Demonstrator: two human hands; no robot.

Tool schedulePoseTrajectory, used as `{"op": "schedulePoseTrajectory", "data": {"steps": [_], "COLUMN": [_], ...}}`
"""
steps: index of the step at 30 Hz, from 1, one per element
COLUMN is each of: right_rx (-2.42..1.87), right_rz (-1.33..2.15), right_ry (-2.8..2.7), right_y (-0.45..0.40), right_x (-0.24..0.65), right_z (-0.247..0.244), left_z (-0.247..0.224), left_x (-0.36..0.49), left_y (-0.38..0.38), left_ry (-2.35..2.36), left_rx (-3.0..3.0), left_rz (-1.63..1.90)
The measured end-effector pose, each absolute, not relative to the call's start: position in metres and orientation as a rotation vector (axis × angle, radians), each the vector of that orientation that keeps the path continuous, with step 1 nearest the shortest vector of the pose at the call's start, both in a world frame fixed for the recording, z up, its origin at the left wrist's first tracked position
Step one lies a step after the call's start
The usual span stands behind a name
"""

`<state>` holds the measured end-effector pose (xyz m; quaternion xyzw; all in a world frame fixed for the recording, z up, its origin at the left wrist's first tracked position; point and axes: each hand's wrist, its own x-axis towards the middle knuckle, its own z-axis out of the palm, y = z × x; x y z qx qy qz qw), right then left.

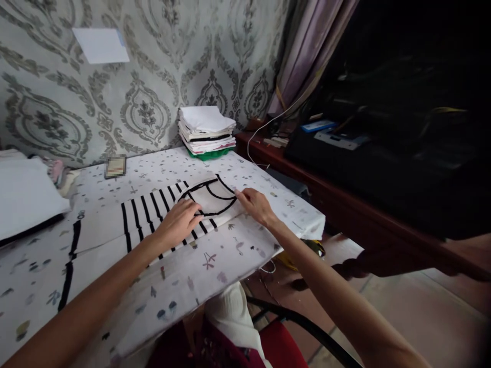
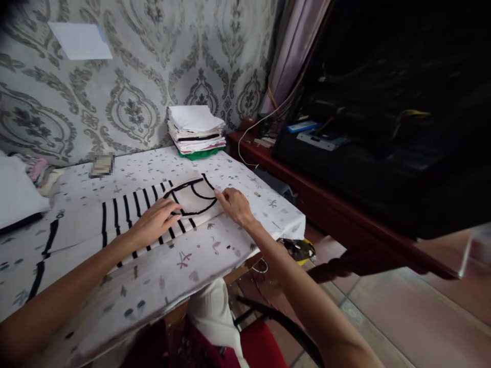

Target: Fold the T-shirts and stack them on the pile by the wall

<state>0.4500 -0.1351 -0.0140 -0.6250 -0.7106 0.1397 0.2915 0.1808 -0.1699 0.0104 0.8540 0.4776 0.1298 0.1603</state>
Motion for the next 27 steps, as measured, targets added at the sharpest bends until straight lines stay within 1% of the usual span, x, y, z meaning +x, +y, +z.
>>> {"op": "schedulePoseTrajectory", "data": {"steps": [3,8,11,14,19,24,27], "right_rx": [-1.598,-1.402,-1.448,-1.580,-1.780,-1.758,-1.783], "right_rz": [0.382,0.437,0.468,0.407,0.232,0.040,0.012], "right_ry": [-1.916,-1.903,-1.854,-1.883,-2.053,-2.200,-2.182], "right_y": [-0.141,-0.141,-0.139,-0.138,-0.135,-0.132,-0.129], "right_x": [0.452,0.459,0.461,0.459,0.453,0.450,0.453], "right_z": [-0.020,-0.024,-0.024,-0.022,-0.017,-0.014,-0.018], "left_z": [-0.002,-0.018,-0.023,-0.026,-0.026,-0.023,-0.022], "left_x": [0.191,0.190,0.189,0.191,0.192,0.194,0.198], "left_y": [-0.161,-0.155,-0.153,-0.152,-0.154,-0.158,-0.160], "left_ry": [1.374,1.324,1.319,1.342,1.390,1.386,1.368], "left_rx": [2.468,2.456,2.423,2.394,2.435,2.501,2.553], "left_rz": [0.384,0.635,0.787,0.878,0.875,0.806,0.748]}}
